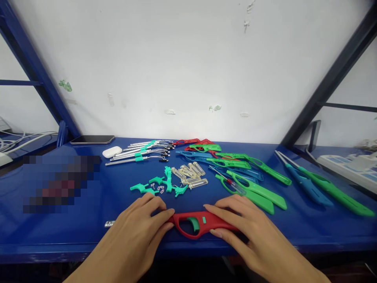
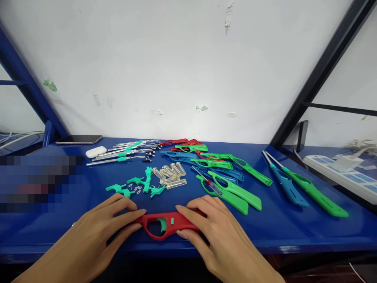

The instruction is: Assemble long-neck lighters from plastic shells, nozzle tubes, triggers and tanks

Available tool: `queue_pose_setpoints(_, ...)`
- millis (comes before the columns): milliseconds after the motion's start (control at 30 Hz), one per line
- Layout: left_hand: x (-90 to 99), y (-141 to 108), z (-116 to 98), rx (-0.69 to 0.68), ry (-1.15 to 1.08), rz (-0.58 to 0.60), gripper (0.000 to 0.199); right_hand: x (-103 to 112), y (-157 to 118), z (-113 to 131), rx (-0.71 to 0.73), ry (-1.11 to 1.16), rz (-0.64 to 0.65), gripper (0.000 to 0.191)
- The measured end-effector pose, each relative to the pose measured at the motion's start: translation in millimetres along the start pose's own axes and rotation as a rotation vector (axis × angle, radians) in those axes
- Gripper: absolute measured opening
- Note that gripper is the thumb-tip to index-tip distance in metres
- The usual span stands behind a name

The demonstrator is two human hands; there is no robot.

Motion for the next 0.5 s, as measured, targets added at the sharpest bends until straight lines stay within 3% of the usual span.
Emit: queue_pose_setpoints(500,0.6,2.1,-1.0,0.018,0.027,0.014,0.024,-2.0,1.0,-1.0,-0.026,0.002,0.013,0.038)
Point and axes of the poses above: each hand's wrist, its own y-axis towards the middle knuckle, its own x-axis out of the back of the hand, z = x × y, the point moved 7 cm from there along y, towards the middle knuckle, and after that the axes turned 10 degrees about y, right-handed, at the moved point
